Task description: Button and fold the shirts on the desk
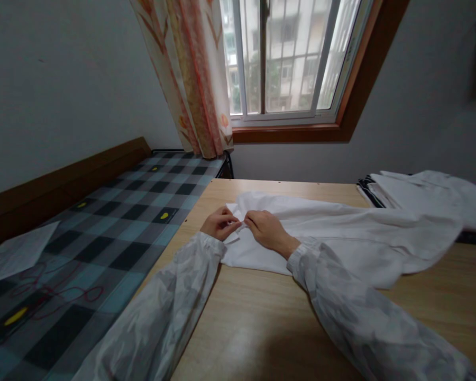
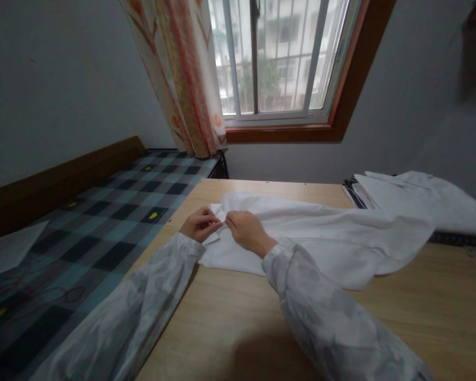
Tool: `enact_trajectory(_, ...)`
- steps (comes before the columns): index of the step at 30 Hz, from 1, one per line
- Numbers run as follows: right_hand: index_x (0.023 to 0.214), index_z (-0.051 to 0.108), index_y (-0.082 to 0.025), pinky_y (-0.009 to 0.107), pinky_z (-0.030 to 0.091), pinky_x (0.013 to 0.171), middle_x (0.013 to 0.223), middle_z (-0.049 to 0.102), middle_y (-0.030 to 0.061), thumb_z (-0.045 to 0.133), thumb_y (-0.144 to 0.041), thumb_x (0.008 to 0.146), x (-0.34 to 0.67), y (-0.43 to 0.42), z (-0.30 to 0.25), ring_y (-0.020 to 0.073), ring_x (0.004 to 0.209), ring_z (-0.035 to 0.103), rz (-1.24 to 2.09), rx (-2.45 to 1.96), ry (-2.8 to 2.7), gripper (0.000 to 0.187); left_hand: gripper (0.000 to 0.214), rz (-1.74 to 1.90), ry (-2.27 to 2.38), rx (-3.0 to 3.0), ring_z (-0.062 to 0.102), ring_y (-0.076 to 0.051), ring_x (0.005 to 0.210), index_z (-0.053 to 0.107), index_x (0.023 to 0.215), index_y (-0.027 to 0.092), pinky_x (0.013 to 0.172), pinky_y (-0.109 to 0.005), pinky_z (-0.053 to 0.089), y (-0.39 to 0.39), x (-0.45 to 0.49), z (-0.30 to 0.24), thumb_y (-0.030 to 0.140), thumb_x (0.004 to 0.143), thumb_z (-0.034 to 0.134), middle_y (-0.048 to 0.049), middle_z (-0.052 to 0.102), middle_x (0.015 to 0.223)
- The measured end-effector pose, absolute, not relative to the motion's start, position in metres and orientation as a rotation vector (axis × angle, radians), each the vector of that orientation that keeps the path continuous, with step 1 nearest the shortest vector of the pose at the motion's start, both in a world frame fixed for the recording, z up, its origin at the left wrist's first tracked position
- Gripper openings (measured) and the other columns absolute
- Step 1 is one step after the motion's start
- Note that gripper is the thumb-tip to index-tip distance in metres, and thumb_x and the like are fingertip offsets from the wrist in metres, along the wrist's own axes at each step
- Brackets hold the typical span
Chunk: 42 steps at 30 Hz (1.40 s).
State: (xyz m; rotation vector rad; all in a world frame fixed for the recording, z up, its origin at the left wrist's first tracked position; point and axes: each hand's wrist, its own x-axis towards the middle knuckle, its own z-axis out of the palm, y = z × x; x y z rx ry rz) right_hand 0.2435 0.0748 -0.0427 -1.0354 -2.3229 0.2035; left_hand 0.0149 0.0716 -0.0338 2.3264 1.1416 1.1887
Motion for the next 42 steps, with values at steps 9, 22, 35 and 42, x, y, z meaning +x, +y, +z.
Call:
enact_trajectory(9, 0.094, 0.063, -0.020, 0.035, 0.037, 0.085, 0.090, 0.072, 0.0071, 0.048, -0.022, 0.109, 0.243, 0.074, -0.043, 0.0224, 0.084, 0.062, 0.116, -1.024, -2.190, 0.021, 0.044, 1.024, 1.475, 2.284, 0.052, -0.012, 0.060, 0.074, 0.072, 0.018, 0.056, -0.026, 0.036, 0.063, 0.010, -0.033, 0.059, 0.082, 0.083, -0.0007, 0.063, 0.071)
enact_trajectory(22, 0.100, 0.066, -0.021, 0.042, 0.043, 0.102, 0.095, 0.070, 0.0078, 0.058, -0.031, 0.107, 0.245, 0.071, -0.038, 0.0260, 0.097, 0.059, 0.025, -0.666, -2.302, 0.014, 0.046, 0.918, 1.195, 2.191, 0.059, -0.018, 0.075, 0.069, 0.090, 0.016, 0.072, -0.029, 0.045, 0.072, 0.010, -0.054, 0.056, 0.102, 0.050, -0.0013, 0.065, 0.078)
enact_trajectory(35, 0.096, 0.069, -0.021, 0.048, 0.035, 0.119, 0.096, 0.071, 0.0079, 0.057, -0.026, 0.105, 0.238, 0.067, -0.035, 0.0266, 0.102, 0.060, -0.186, -0.823, -2.304, 0.015, 0.048, 0.869, 1.294, 2.201, 0.064, -0.020, 0.081, 0.075, 0.100, 0.016, 0.079, -0.029, 0.049, 0.071, 0.016, -0.051, 0.055, 0.101, 0.047, -0.0042, 0.073, 0.086)
enact_trajectory(42, 0.086, 0.063, -0.021, 0.037, 0.044, 0.093, 0.083, 0.066, 0.0030, 0.067, -0.017, 0.090, 0.240, 0.074, -0.042, 0.0222, 0.087, 0.058, 0.200, -0.800, -2.148, 0.007, 0.048, 0.755, 1.408, 2.333, 0.058, -0.016, 0.068, 0.075, 0.093, 0.018, 0.067, -0.027, 0.042, 0.071, 0.011, -0.051, 0.058, 0.101, 0.049, -0.0011, 0.065, 0.073)
